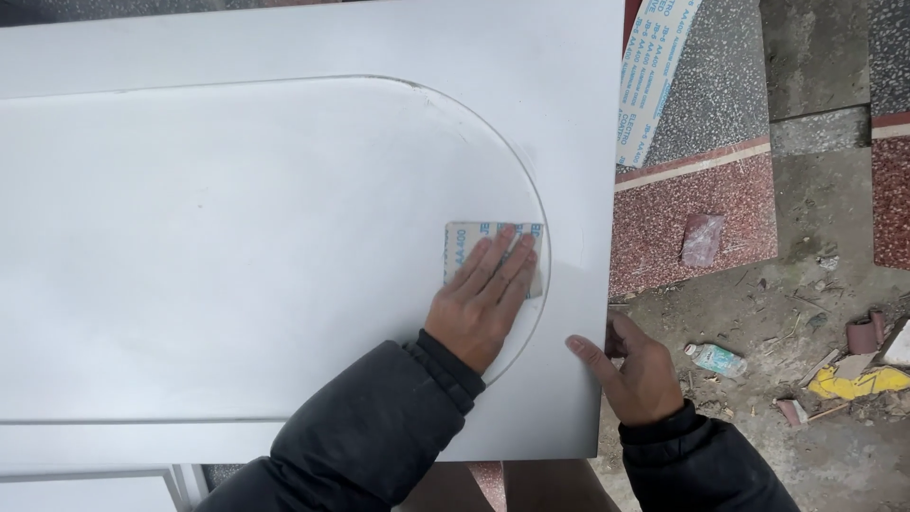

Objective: The person sands a large white panel with a sanding block, moving systematically across the flat surface and along the curved edge. The person uses the right hand to hold the sanding block and the left hand to stabilize the panel.

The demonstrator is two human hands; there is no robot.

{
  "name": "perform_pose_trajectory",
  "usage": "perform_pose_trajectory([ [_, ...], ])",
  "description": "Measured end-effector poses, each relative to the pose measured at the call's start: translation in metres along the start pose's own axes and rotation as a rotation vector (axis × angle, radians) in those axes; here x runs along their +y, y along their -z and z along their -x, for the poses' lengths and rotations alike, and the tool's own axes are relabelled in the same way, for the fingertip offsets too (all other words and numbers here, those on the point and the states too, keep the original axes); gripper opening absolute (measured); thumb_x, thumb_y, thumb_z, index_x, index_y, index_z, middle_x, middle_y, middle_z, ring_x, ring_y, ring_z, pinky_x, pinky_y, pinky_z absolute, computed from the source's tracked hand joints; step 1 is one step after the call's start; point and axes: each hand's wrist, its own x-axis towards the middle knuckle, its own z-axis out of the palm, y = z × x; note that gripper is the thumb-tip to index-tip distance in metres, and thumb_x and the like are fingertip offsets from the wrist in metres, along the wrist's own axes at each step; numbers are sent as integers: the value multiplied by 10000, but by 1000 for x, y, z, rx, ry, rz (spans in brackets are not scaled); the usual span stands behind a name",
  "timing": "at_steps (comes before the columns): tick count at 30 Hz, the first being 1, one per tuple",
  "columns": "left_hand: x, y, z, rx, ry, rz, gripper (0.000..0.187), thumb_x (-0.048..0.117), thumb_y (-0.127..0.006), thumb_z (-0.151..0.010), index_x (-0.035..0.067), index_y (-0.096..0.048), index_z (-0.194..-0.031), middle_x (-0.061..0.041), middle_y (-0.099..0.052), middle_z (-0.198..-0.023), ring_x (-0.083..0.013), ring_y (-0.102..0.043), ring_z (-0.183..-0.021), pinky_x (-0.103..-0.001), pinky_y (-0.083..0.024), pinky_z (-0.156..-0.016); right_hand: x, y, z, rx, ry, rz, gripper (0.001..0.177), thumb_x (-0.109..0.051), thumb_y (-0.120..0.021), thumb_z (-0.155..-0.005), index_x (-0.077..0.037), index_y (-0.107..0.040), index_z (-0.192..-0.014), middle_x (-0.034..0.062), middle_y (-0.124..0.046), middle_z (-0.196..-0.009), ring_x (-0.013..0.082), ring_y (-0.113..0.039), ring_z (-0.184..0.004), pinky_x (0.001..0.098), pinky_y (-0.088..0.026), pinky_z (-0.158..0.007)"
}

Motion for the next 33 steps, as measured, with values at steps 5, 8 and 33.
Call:
perform_pose_trajectory([
  [5, 8, -10, 24, -82, -70, -11, 389, -102, -687, -1210, -80, -698, -1598, -259, -660, -1690, -386, -611, -1619, -518, -517, -1404, 1, -4, -3, -25, -42, 89, 642, -636, -757, -948, -144, -833, -1354, 64, -928, -1050, 218, -799, -885, 385, -639, -831],
  [8, -9, -25, -2, 3, -17, -46, 396, -156, -745, -1173, -83, -727, -1562, -253, -701, -1648, -384, -649, -1585, -512, -560, -1374, 5, -5, 1, -22, -24, 120, 666, -652, -734, -955, -155, -824, -1390, 65, -925, -1024, 225, -789, -853, 397, -628, -806],
  [33, 31, -8, 9, 34, 50, -3, 333, -32, -784, -1193, -104, -760, -1518, -261, -716, -1617, -383, -701, -1532, -512, -586, -1354, 32, -13, 16, -60, -68, 223, 601, -704, -709, -936, -206, -819, -1255, 33, -865, -863, 229, -810, -811, 404, -607, -779],
])
